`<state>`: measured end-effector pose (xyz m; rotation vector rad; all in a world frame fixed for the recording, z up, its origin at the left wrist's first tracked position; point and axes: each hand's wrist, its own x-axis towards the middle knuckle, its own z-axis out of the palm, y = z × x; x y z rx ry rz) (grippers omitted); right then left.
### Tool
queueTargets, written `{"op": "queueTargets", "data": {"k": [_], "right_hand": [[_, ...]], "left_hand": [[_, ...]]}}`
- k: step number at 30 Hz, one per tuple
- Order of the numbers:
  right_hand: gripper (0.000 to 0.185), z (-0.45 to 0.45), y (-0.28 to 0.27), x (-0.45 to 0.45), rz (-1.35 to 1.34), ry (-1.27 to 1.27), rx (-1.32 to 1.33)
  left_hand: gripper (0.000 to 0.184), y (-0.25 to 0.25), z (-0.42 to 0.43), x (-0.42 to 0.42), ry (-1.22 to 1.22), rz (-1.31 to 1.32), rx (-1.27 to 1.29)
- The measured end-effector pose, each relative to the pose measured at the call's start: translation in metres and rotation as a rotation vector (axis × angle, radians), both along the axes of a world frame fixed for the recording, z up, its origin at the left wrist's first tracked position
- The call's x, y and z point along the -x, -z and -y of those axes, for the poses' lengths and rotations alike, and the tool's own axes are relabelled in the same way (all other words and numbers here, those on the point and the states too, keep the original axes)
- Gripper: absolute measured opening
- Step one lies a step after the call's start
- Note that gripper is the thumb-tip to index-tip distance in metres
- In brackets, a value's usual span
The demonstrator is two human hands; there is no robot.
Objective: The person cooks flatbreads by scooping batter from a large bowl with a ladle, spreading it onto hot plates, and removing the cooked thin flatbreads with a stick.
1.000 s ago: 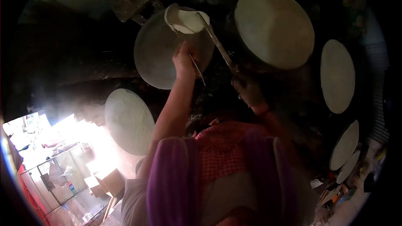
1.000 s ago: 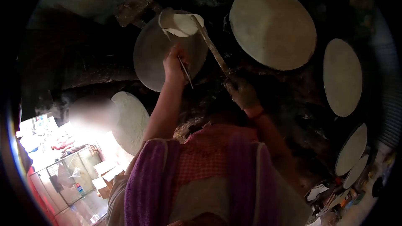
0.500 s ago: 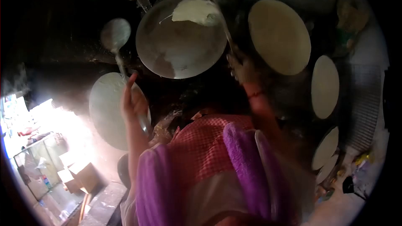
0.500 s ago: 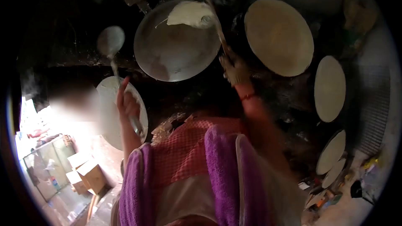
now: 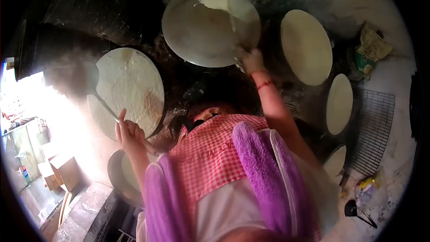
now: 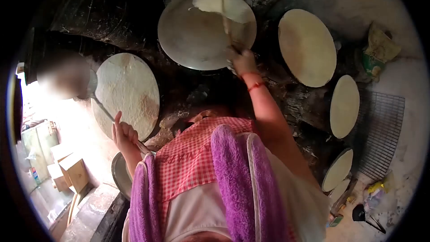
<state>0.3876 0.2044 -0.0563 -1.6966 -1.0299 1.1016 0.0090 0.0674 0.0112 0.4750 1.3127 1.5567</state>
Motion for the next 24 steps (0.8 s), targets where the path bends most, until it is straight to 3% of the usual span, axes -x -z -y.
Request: {"op": "queueTargets", "data": {"k": [2, 6, 7, 9, 10, 12, 13, 17, 18, 20, 21, 24], "right_hand": [[0.038, -0.027, -0.006, 0.01, -0.005, -0.12, 0.327], [0.039, -0.007, -0.051, -0.031, -0.204, -0.089, 0.177], [0.041, -0.011, 0.0, -0.063, -0.234, -0.018, 0.033], [0.038, -0.019, -0.001, -0.054, -0.461, 0.081, 0.044], [0.037, -0.011, -0.009, -0.041, -0.291, 0.025, 0.164], [0.035, -0.021, -0.016, -0.006, -0.329, -0.029, 0.226], [0.036, -0.028, -0.021, -0.007, -0.211, -0.159, 0.34], [0.042, -0.018, -0.044, -0.066, -0.245, -0.223, 0.221], [0.046, -0.03, 0.007, -0.094, -0.19, -0.19, 0.013], [0.044, -0.066, 0.067, -0.132, -0.99, -0.211, 0.217], [0.039, -0.051, -0.006, -0.095, -0.335, -0.249, 0.197], [0.036, -0.06, -0.016, -0.049, -0.109, -0.46, 0.162]], "left_hand": [[0.031, 0.01, -0.002, 0.001, -0.037, 0.003, 0.087], [0.03, -0.006, 0.009, -0.02, -0.213, -0.008, 0.013], [0.031, -0.005, 0.014, -0.02, -0.228, 0.037, -0.011], [0.031, 0.005, 0.018, -0.023, -0.185, -0.036, -0.056], [0.031, 0.006, 0.019, -0.028, -0.16, -0.057, -0.041], [0.031, 0.001, 0.012, -0.043, -0.165, -0.063, -0.03], [0.031, -0.003, 0.011, -0.051, -0.184, -0.051, -0.024], [0.03, -0.021, 0.004, -0.077, -0.291, -0.089, -0.047], [0.03, -0.021, 0.004, -0.086, -0.317, -0.097, -0.051], [0.03, -0.02, 0.005, -0.098, -0.309, -0.105, -0.055], [0.03, -0.017, 0.007, -0.106, -0.306, -0.137, -0.048], [0.03, -0.029, 0.009, -0.131, -0.317, -0.127, -0.017]]}}
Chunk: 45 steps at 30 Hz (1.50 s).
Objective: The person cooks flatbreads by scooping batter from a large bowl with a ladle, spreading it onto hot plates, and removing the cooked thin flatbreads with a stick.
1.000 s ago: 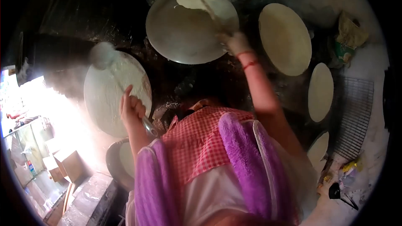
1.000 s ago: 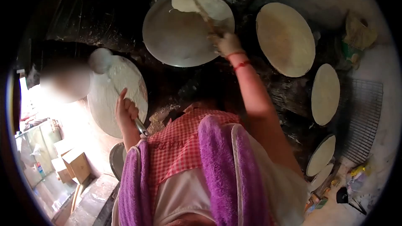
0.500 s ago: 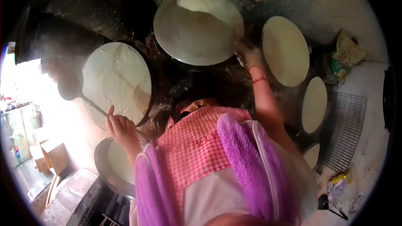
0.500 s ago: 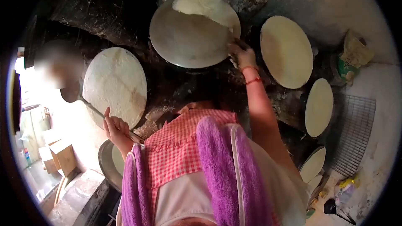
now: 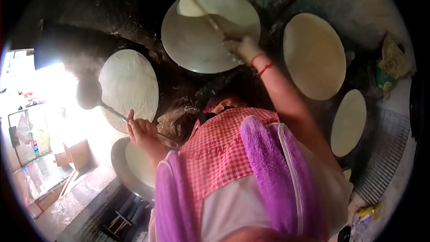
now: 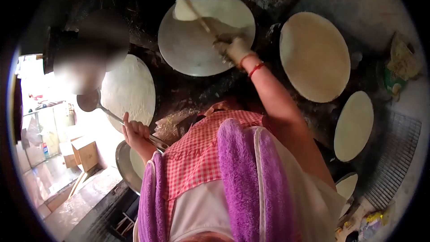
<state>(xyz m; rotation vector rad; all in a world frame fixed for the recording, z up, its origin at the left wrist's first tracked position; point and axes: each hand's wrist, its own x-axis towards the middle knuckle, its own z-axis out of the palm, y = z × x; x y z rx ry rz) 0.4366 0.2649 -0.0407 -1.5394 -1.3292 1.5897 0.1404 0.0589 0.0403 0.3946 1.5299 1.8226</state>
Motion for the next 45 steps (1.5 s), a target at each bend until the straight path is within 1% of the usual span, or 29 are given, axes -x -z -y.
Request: {"op": "queueTargets", "data": {"k": [2, 3, 4, 6, 8, 10, 12, 13, 14, 16, 17, 19, 20, 22, 23, 25, 27, 28, 30, 31, 34, 35, 36, 38, 39, 40, 42, 44, 45], "right_hand": [[0.037, -0.004, 0.013, -0.003, -0.124, -0.029, 0.118], [0.037, -0.002, 0.002, -0.017, -0.112, -0.101, -0.009], [0.039, 0.002, -0.009, -0.039, -0.163, -0.026, 0.099], [0.043, -0.017, 0.036, -0.077, -0.1, 0.026, -0.267], [0.045, -0.034, 0.0, -0.088, -0.126, 0.02, 0.135], [0.044, -0.042, 0.008, -0.063, -0.113, -0.027, 0.11], [0.045, -0.039, -0.026, -0.025, 0.165, -0.313, 0.049], [0.047, -0.046, -0.012, -0.022, 0.189, -0.459, 0.089], [0.047, -0.044, -0.008, -0.027, 0.187, -0.461, 0.069], [0.045, -0.042, -0.001, -0.053, 0.399, -0.681, -0.374], [0.044, -0.051, 0.009, -0.077, 0.364, -0.59, -0.44], [0.041, -0.072, 0.017, -0.112, 0.252, -0.372, -0.353], [0.04, -0.083, 0.01, -0.118, 0.18, -0.221, -0.202], [0.039, -0.106, 0.003, -0.099, 0.206, -0.155, -0.043], [0.037, -0.113, 0.025, -0.09, 0.08, -0.285, -0.383], [0.039, -0.097, 0.01, -0.051, 0.191, -0.358, -0.271], [0.042, -0.083, 0.018, -0.054, 0.365, -0.484, -0.57], [0.042, -0.079, 0.012, -0.066, 0.377, -0.492, -0.573], [0.042, -0.066, -0.001, -0.087, 0.106, -0.249, -0.024], [0.041, -0.078, 0.029, -0.108, 0.102, -0.244, -0.116], [0.041, -0.088, 0.008, -0.066, 0.063, -0.054, -0.131], [0.043, -0.092, 0.018, -0.055, 0.108, -0.233, -0.262], [0.043, -0.088, 0.023, -0.044, 0.154, -0.342, -0.236], [0.041, -0.06, 0.008, -0.039, 0.257, -0.429, -0.341], [0.037, -0.049, 0.006, -0.048, 0.288, -0.434, -0.246], [0.034, -0.035, 0.001, -0.058, 0.2, -0.344, -0.195], [0.032, -0.015, 0.009, -0.079, -0.044, -0.16, -0.171], [0.035, -0.03, 0.012, -0.089, 0.046, 0.001, 0.025], [0.04, -0.039, 0.012, -0.084, 0.075, -0.066, -0.012]], "left_hand": [[0.031, -0.013, -0.003, -0.011, -0.08, 0.006, -0.019], [0.033, -0.018, 0.001, -0.015, -0.157, 0.013, -0.002], [0.033, -0.019, 0.007, -0.016, -0.186, 0.012, -0.006], [0.031, -0.016, 0.016, -0.015, -0.136, -0.02, -0.02], [0.032, -0.019, 0.025, -0.025, -0.151, -0.069, 0.039], [0.031, -0.02, 0.027, -0.033, -0.166, -0.009, 0.013], [0.03, -0.028, 0.023, -0.036, -0.176, -0.025, 0.002], [0.029, -0.032, 0.019, -0.033, -0.183, -0.019, -0.016], [0.029, -0.036, 0.014, -0.03, -0.192, -0.005, -0.037], [0.028, -0.04, 0.008, -0.024, -0.229, 0.012, -0.063], [0.028, -0.045, 0.008, -0.022, -0.224, 0.022, -0.058], [0.027, -0.045, 0.013, -0.021, -0.213, 0.017, -0.032], [0.027, -0.039, 0.013, -0.02, -0.217, 0.013, -0.011], [0.028, -0.03, 0.015, -0.016, -0.172, 0.021, -0.028], [0.028, -0.028, 0.014, -0.011, -0.152, 0.061, -0.029], [0.03, -0.025, 0.006, -0.002, -0.12, 0.055, -0.026], [0.034, -0.026, -0.006, 0.004, -0.105, 0.032, 0.019], [0.034, -0.027, -0.01, 0.007, -0.11, 0.044, 0.015], [0.033, -0.023, -0.013, 0.01, -0.064, 0.074, 0.025], [0.033, -0.018, -0.015, 0.013, -0.075, 0.083, 0.037], [0.025, 0.009, -0.021, 0.031, 0.094, 0.135, 0.064], [0.027, 0.037, -0.023, 0.046, 0.145, -0.111, 0.188], [0.031, 0.045, -0.029, 0.048, 0.189, -0.262, 0.275], [0.043, 0.053, -0.04, 0.046, 0.26, -0.467, 0.41], [0.048, 0.059, -0.042, 0.043, 0.299, -0.679, 0.363], [0.048, 0.059, -0.042, 0.041, 0.296, -0.673, 0.352], [0.047, 0.056, -0.048, 0.032, 0.375, -0.97, 0.369], [0.046, 0.058, -0.062, 0.023, 0.397, -1.057, 0.346], [0.048, 0.056, -0.077, 0.017, 0.425, -1.133, 0.441]]}}
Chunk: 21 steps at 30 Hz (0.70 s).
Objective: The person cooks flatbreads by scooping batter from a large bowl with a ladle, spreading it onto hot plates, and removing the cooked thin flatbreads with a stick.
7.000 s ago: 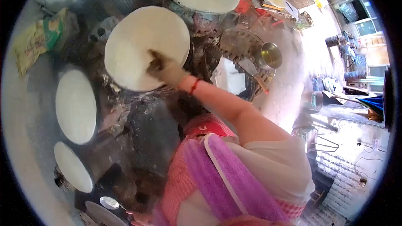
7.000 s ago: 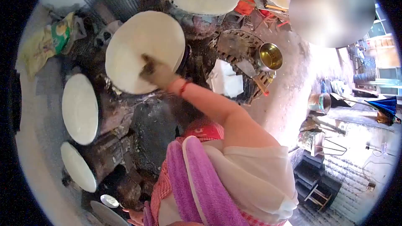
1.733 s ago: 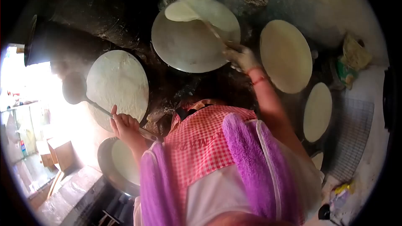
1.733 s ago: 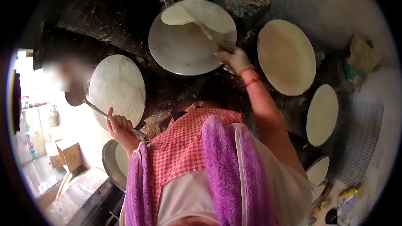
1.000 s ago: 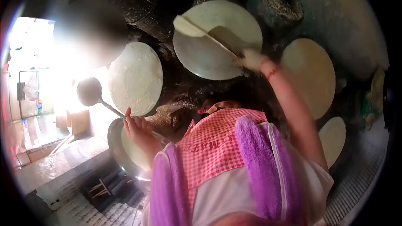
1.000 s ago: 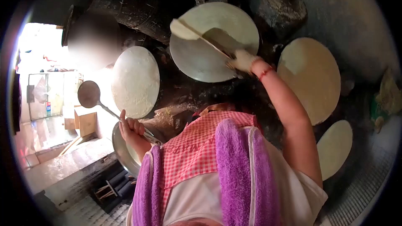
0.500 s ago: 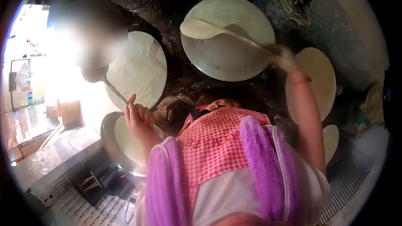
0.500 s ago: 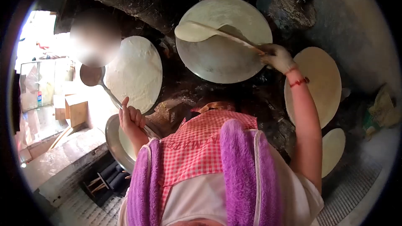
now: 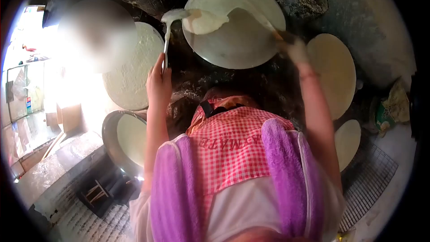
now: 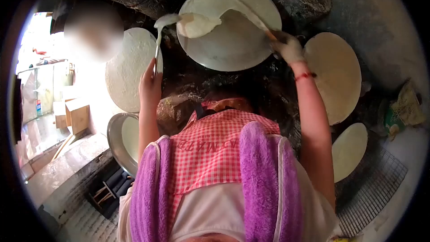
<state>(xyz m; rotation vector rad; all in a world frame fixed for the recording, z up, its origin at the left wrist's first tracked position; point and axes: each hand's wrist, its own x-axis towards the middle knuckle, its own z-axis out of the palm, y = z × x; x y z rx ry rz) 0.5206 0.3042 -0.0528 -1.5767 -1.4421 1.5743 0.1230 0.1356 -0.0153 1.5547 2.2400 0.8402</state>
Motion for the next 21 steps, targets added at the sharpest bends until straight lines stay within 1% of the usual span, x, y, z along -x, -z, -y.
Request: {"op": "queueTargets", "data": {"k": [1, 2, 3, 4, 5, 6, 7, 9, 11, 13, 14, 15, 16, 17, 19, 20, 21], "right_hand": [[0.04, -0.004, 0.009, 0.015, -0.062, -0.026, -0.143], [0.039, -0.006, 0.015, 0.028, 0.053, -0.131, -0.226], [0.038, -0.007, 0.013, 0.043, 0.167, -0.238, -0.313], [0.036, 0.001, 0.009, 0.056, 0.135, -0.235, -0.227], [0.035, 0.013, 0.005, 0.064, 0.105, -0.23, -0.136], [0.033, 0.021, 0.013, 0.063, 0.128, -0.255, -0.252], [0.033, 0.033, 0.007, 0.056, 0.121, -0.261, -0.241], [0.033, 0.068, -0.026, 0.037, -0.014, -0.221, 0.229], [0.037, 0.11, -0.016, 0.011, -0.151, -0.11, 0.318], [0.045, 0.159, 0.017, -0.015, -0.133, -0.127, 0.232], [0.048, 0.189, 0.046, -0.026, -0.075, -0.081, 0.132], [0.052, 0.217, 0.062, -0.031, -0.012, -0.038, 0.032], [0.049, 0.238, 0.049, -0.016, 0.049, 0.138, 0.085], [0.038, 0.259, 0.102, -0.031, -0.016, 0.266, 0.361], [0.028, 0.272, 0.102, 0.004, -0.007, 0.492, 0.359], [0.024, 0.268, 0.097, 0.021, -0.19, 0.554, 0.326], [0.021, 0.264, 0.093, 0.038, -0.379, 0.609, 0.299]], "left_hand": [[0.049, -0.004, -0.009, -0.006, -0.008, -0.096, 0.075], [0.049, -0.007, -0.013, -0.014, -0.015, -0.106, 0.073], [0.049, -0.01, -0.016, -0.024, -0.026, -0.105, 0.126], [0.05, -0.011, -0.017, -0.031, -0.038, -0.104, 0.177], [0.05, -0.008, -0.011, -0.036, -0.046, -0.113, 0.177], [0.05, -0.001, 0.0, -0.039, -0.034, -0.093, 0.144], [0.05, 0.004, 0.015, -0.042, -0.022, -0.07, 0.117], [0.052, 0.005, 0.05, -0.05, -0.016, -0.042, 0.114], [0.051, 0.003, 0.081, -0.056, 0.056, 0.039, 0.126], [0.052, -0.002, 0.106, -0.067, 0.151, 0.084, 0.12], [0.053, -0.001, 0.111, -0.072, 0.196, 0.168, 0.164], [0.053, -0.004, 0.111, -0.079, 0.254, 0.214, 0.12], [0.053, -0.006, 0.105, -0.082, 0.322, 0.204, 0.165], [0.053, -0.002, 0.099, -0.083, 0.393, 0.194, 0.215], [0.053, 0.022, 0.078, -0.083, 0.521, 0.287, 0.065], [0.049, 0.04, 0.067, -0.08, 0.571, 0.372, 0.01], [0.047, 0.033, 0.07, -0.078, 0.495, 0.676, 0.059]]}}
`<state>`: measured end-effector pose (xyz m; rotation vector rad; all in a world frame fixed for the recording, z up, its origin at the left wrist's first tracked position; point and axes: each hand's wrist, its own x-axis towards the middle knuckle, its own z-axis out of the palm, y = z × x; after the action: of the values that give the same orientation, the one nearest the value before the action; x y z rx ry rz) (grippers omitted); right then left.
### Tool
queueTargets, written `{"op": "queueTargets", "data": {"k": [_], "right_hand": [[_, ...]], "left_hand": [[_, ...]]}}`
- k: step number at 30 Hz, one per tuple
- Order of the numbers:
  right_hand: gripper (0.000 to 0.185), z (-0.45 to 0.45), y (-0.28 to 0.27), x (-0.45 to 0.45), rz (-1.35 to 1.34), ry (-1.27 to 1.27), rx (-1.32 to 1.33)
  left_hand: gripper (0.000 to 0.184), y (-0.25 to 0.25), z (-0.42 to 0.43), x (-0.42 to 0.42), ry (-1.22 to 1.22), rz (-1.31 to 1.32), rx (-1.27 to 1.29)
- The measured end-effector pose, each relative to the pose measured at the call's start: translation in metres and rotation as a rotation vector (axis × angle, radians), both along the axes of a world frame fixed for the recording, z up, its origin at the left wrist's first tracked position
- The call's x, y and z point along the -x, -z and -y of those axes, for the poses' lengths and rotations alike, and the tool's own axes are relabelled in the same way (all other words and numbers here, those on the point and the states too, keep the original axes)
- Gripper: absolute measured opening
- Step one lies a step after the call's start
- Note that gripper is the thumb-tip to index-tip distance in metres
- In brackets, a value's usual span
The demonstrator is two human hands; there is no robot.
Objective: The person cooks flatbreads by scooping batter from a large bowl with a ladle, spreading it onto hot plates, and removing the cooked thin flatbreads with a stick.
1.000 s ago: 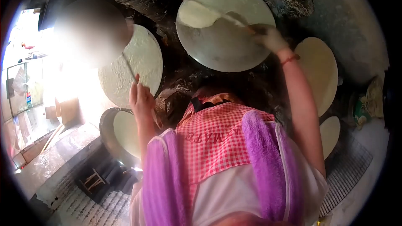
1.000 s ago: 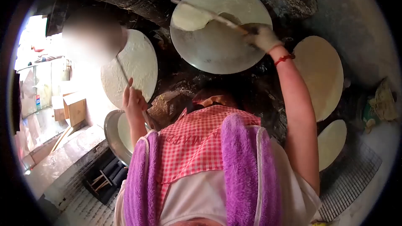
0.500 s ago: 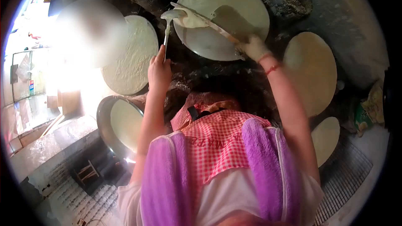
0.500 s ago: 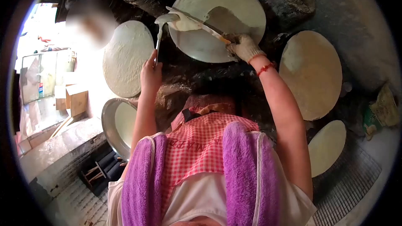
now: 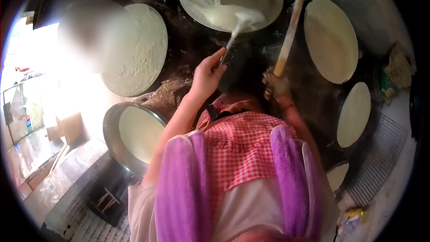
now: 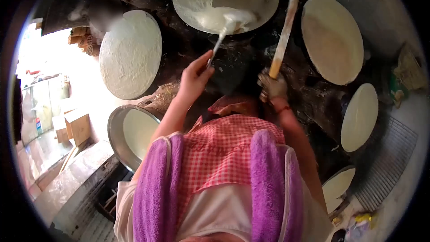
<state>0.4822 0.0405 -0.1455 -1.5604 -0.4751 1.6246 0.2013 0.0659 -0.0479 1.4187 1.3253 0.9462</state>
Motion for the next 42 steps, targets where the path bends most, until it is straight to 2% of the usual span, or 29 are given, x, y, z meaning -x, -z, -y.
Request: {"op": "queueTargets", "data": {"k": [1, 2, 3, 4, 5, 6, 7, 8, 11, 14, 16, 17, 18, 19, 21, 22, 24, 25, 27, 28, 30, 31, 33, 35, 36, 38, 40, 42], "right_hand": [[0.018, -0.013, -0.003, 0.029, -0.055, 0.071, -0.162], [0.015, -0.029, -0.044, 0.059, -0.081, 0.074, -0.106], [0.017, -0.041, -0.045, 0.078, -0.134, 0.061, -0.206], [0.021, -0.054, -0.073, 0.098, -0.198, -0.097, -0.193], [0.023, -0.067, -0.084, 0.123, -0.101, -0.201, -0.14], [0.029, -0.075, -0.088, 0.147, -0.122, -0.273, -0.113], [0.029, -0.085, -0.068, 0.166, -0.25, -0.343, -0.13], [0.027, -0.091, -0.051, 0.185, -0.33, -0.297, -0.105], [0.021, -0.084, -0.039, 0.212, -0.379, -0.158, 0.017], [0.022, -0.036, -0.045, 0.173, -0.286, -0.113, 0.03], [0.023, -0.011, -0.04, 0.141, -0.186, 0.013, -0.019], [0.023, -0.001, -0.033, 0.118, -0.168, -0.02, 0.009], [0.025, 0.001, -0.033, 0.101, -0.003, -0.019, -0.042], [0.025, 0.0, -0.037, 0.081, 0.004, 0.005, -0.051], [0.025, -0.014, -0.05, 0.04, -0.174, -0.174, 0.186], [0.028, -0.023, -0.038, 0.02, -0.133, -0.224, 0.13], [0.029, -0.048, -0.043, 0.006, 0.052, -0.11, 0.031], [0.03, -0.072, -0.012, -0.017, 0.427, -0.281, -0.153], [0.035, -0.091, -0.049, -0.014, 0.448, -0.213, 0.036], [0.035, -0.087, -0.058, -0.007, 0.43, -0.205, 0.035], [0.037, -0.075, -0.067, -0.001, 0.617, -0.419, -0.07], [0.039, -0.051, -0.089, 0.004, 0.701, -0.479, -0.122], [0.038, -0.019, -0.031, -0.015, 0.892, -0.549, -0.276], [0.041, -0.014, -0.023, -0.034, 0.705, -0.47, -0.13], [0.044, -0.032, -0.045, -0.045, 0.62, -0.422, -0.01], [0.044, -0.083, -0.016, -0.068, 0.598, -0.425, -0.117], [0.046, -0.131, 0.001, -0.062, 0.715, -0.358, -0.087], [0.04, -0.137, -0.081, -0.033, 0.327, -0.285, 0.078]], "left_hand": [[0.045, -0.008, 0.003, 0.001, -0.082, 0.275, 0.127], [0.045, -0.047, 0.014, 0.009, -0.149, 0.505, 0.308], [0.045, -0.065, 0.026, 0.018, -0.219, 0.514, 0.234], [0.045, -0.078, 0.034, 0.029, -0.287, 0.519, 0.157], [0.045, -0.088, 0.04, 0.043, -0.292, 0.441, 0.087], [0.044, -0.089, 0.045, 0.055, -0.378, 0.541, 0.063], [0.043, -0.088, 0.051, 0.071, -0.421, 0.704, 0.084], [0.042, -0.09, 0.06, 0.08, -0.502, 0.611, 0.072], [0.038, -0.066, 0.092, 0.119, -0.668, 0.629, 0.035], [0.036, -0.047, 0.128, 0.147, -0.788, 0.649, 0.101], [0.035, -0.041, 0.145, 0.156, -0.796, 0.671, 0.143], [0.035, -0.04, 0.15, 0.158, -0.776, 0.681, 0.149], [0.035, -0.039, 0.153, 0.158, -0.801, 0.688, 0.162], [0.035, -0.04, 0.154, 0.157, -0.824, 0.692, 0.176], [0.036, -0.047, 0.15, 0.149, -0.833, 0.709, 0.167], [0.037, -0.051, 0.148, 0.143, -0.839, 0.708, 0.166], [0.036, -0.06, 0.143, 0.128, -0.821, 0.692, 0.153], [0.036, -0.065, 0.14, 0.12, -0.823, 0.674, 0.142], [0.036, -0.073, 0.133, 0.105, -0.818, 0.692, 0.132], [0.035, -0.076, 0.132, 0.098, -0.829, 0.72, 0.141], [0.035, -0.085, 0.128, 0.087, -0.779, 0.695, 0.125], [0.035, -0.088, 0.125, 0.083, -0.784, 0.677, 0.132], [0.036, -0.091, 0.12, 0.076, -0.757, 0.64, 0.132], [0.037, -0.093, 0.115, 0.06, -0.807, 0.596, 0.128], [0.038, -0.093, 0.109, 0.052, -0.858, 0.569, 0.108], [0.038, -0.096, 0.105, 0.043, -0.764, 0.6, 0.131], [0.038, -0.098, 0.103, 0.036, -0.743, 0.593, 0.203], [0.038, -0.096, 0.101, 0.037, -0.686, 0.603, 0.209]]}}
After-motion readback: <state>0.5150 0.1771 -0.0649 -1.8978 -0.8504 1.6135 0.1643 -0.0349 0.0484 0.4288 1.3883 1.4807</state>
